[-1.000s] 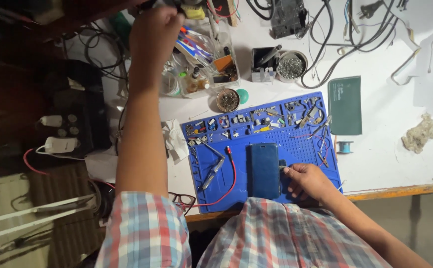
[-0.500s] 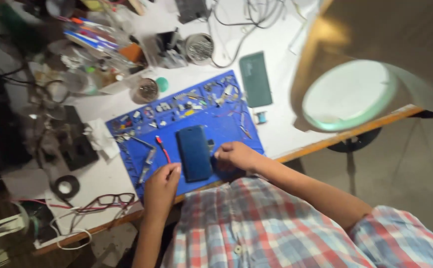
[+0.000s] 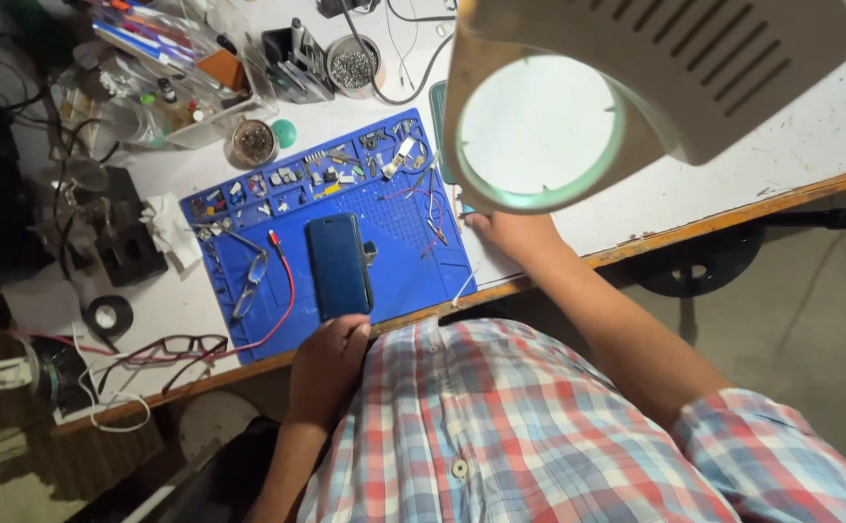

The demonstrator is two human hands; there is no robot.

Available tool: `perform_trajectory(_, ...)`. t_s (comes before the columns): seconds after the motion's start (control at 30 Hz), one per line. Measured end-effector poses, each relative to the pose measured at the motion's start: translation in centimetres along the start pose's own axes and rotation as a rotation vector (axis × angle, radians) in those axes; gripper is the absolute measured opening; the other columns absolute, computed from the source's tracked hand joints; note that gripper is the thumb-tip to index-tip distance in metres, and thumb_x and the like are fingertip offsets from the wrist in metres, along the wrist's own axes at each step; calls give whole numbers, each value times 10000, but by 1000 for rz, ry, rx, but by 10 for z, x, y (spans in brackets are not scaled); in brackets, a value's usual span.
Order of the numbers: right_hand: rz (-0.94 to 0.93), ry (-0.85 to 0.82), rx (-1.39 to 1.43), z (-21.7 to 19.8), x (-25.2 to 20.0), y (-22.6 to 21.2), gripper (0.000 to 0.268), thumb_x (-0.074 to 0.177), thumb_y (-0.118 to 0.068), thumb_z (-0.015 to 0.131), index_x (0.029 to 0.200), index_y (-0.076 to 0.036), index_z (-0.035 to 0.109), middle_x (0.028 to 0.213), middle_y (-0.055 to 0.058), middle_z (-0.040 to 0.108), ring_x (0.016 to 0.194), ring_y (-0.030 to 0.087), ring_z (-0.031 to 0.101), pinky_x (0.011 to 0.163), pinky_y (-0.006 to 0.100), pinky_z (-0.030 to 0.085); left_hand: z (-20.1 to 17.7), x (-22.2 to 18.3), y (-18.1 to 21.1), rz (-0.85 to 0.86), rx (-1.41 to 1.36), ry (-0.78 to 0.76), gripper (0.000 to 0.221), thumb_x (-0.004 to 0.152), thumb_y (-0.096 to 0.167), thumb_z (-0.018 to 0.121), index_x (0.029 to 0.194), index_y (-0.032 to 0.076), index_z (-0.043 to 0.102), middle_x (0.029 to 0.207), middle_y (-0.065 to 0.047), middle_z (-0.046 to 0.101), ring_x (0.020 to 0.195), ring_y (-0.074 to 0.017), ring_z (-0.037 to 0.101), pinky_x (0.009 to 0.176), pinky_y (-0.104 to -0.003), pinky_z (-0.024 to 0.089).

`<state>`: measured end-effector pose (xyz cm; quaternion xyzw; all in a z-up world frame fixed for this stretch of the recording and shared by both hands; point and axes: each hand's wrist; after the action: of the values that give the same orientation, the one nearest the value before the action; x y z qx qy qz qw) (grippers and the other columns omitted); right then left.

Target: Repairing or assembling electronic components on a workbench using various tools and a magnifying lamp.

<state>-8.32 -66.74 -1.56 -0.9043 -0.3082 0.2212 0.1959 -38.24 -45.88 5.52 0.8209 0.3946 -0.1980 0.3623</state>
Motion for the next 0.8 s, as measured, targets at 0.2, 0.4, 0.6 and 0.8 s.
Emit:
perform_trajectory(0.2,-26,-83,699,47,15,56,459,956,-304,990,1290,-26,842,1100,180,859,1041,372,800,1029,587,616,10,17,33,26,-129,-44,468,1096,538,661,1451,321,876,1499,-5,854,1477,-306,740,1311,-477,534)
perform_trajectory(0.4,-46,-368,517,73,-32,-22,701,901,-399,1022,1521,-258,726,1213,185,909,1244,426,844,1063,598,656,71,69,64,193,-845,-151,639,1104,188,753,1713,43,626,1253,-232,817,1108,-279,782,902,-369,713)
perform_trajectory(0.6,49,-383,431,36,-35,-48,666,941,-399,930,1579,-388,739,1140,51,949,1184,350,877,1087,539,649,70,110,26,1,-665,-68,821,940,299,941,1707,201,665,1435,-247,832,1192,-375,858,779,-399,778)
perform_trajectory(0.8,243,-261,268,57,-12,11,590,1060,-513,842,1625,-370,745,1125,156,934,1198,429,858,1090,577,637,-44,193,-15,22,-363,356,628,857,465,942,1401,235,727,1373,-147,859,1306,-407,824,1074,-578,690)
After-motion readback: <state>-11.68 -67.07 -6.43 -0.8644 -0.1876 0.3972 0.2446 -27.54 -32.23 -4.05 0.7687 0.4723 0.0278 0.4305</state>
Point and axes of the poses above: each hand's wrist, its own x-axis towards the middle knuckle, its own z-axis out of the palm, y = z × x
